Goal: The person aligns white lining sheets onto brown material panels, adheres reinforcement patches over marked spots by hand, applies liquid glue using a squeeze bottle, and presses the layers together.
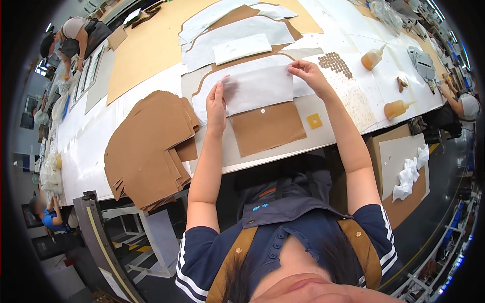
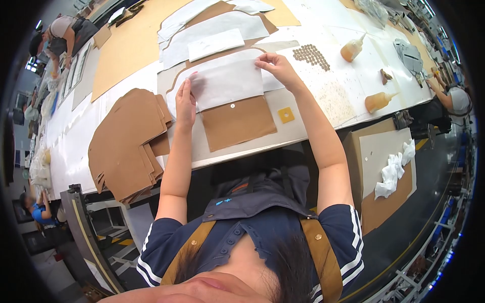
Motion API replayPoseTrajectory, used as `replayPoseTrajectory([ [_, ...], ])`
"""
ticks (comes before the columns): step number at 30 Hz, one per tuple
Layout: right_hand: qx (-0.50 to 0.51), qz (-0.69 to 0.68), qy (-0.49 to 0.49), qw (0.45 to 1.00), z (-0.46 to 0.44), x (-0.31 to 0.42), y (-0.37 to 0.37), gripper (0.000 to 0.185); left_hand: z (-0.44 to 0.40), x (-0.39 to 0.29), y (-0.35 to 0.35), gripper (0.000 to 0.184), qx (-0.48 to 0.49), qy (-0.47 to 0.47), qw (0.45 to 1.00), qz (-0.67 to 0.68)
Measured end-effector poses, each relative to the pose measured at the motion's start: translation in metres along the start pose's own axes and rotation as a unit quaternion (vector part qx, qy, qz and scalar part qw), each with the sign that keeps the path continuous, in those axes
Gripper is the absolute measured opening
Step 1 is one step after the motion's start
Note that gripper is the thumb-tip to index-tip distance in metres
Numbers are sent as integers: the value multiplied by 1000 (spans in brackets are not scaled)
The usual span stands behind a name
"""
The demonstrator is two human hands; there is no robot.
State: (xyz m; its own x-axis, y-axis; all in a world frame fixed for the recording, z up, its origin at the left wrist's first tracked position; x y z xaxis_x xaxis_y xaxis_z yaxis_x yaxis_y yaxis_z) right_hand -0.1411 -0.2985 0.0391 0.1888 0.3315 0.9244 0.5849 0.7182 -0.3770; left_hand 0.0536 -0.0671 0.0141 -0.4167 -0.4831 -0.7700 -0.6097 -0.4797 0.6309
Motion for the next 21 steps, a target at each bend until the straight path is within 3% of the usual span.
replayPoseTrajectory([
  [5,-16,-11,-25,1000,8,6,-2,14,-1,1,-17,26,-28,16,999,-34],
  [10,-49,77,-88,992,45,28,-11,13,22,-30,7,15,-9,80,983,-165],
  [16,-94,249,-194,944,123,61,-8,8,92,-61,32,12,96,219,894,-379],
  [21,-120,322,-206,916,172,59,6,17,144,-58,37,20,162,246,812,-504],
])
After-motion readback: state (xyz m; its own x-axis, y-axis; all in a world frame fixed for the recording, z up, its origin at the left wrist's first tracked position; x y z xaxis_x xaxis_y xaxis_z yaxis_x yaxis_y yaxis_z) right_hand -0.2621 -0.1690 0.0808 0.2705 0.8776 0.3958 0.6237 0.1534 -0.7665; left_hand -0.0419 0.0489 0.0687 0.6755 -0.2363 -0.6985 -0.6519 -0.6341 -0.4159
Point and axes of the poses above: each hand's wrist, its own z-axis away from the middle knuckle, its own y-axis out of the palm, x = y × z, the point moved 9 cm from there along -z, towards the middle knuckle, and after that the axes turned 14 degrees about z, right-handed, at the moved point
